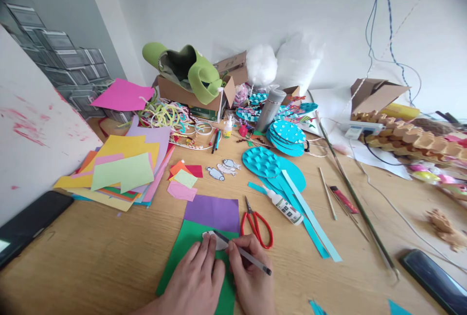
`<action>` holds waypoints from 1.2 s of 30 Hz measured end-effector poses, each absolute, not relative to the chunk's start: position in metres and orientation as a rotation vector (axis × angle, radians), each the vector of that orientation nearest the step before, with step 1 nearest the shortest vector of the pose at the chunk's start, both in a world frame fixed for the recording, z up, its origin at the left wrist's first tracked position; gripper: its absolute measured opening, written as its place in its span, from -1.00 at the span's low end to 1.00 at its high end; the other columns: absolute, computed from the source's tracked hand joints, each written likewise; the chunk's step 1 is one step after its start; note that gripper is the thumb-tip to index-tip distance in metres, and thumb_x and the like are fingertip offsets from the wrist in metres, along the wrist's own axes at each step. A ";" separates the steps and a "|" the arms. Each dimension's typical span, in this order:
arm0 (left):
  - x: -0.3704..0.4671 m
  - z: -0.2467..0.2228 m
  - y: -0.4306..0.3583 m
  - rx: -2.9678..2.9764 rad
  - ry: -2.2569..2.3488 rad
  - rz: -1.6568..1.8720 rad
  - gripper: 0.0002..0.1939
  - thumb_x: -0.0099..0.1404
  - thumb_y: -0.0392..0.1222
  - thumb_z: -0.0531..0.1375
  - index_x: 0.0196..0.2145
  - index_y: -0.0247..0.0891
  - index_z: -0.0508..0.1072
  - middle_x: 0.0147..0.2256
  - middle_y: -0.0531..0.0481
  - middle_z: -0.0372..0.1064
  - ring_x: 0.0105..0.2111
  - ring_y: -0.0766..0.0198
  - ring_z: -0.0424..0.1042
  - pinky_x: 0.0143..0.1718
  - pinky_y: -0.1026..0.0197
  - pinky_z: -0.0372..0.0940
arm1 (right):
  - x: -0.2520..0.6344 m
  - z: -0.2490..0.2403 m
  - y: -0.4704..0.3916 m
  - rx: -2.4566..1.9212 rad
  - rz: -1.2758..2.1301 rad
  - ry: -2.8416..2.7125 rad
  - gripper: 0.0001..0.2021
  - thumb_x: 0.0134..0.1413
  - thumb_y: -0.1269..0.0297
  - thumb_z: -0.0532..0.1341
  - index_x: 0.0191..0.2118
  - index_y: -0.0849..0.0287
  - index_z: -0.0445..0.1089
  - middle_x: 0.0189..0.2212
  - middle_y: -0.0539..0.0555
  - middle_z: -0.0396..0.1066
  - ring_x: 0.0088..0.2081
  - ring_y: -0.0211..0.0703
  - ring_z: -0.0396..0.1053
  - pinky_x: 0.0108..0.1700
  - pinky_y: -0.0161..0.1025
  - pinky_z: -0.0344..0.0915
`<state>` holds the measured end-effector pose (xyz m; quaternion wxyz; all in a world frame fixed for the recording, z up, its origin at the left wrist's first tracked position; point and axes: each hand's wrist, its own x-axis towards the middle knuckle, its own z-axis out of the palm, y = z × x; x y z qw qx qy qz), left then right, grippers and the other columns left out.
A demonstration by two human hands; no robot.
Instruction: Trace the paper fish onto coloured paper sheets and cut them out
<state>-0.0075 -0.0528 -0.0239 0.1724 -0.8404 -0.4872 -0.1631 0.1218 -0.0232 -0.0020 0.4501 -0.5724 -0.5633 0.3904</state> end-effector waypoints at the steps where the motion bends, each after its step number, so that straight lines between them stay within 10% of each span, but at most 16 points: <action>1: -0.008 -0.023 -0.053 -2.377 -1.380 -0.470 -0.87 0.20 -0.28 0.04 -0.40 -0.36 0.34 -0.16 -0.44 0.45 -0.12 -0.10 0.45 -0.09 0.02 0.15 | 0.122 -0.002 -0.023 -1.415 0.964 -1.394 -0.69 -0.01 0.01 0.24 -0.51 0.17 0.38 -0.62 0.03 0.37 -0.62 -0.22 0.28 -0.61 -0.34 0.23; 36: -0.008 -0.025 -0.054 -2.414 -1.374 -0.430 -0.87 0.22 -0.29 0.02 -0.39 -0.36 0.34 -0.14 -0.46 0.43 -0.10 -0.11 0.43 -0.07 0.00 0.13 | 0.125 -0.008 -0.024 -1.429 0.970 -1.345 -0.74 0.02 0.04 0.24 -0.46 0.15 0.39 -0.59 0.03 0.40 -0.63 -0.25 0.27 -0.62 -0.35 0.24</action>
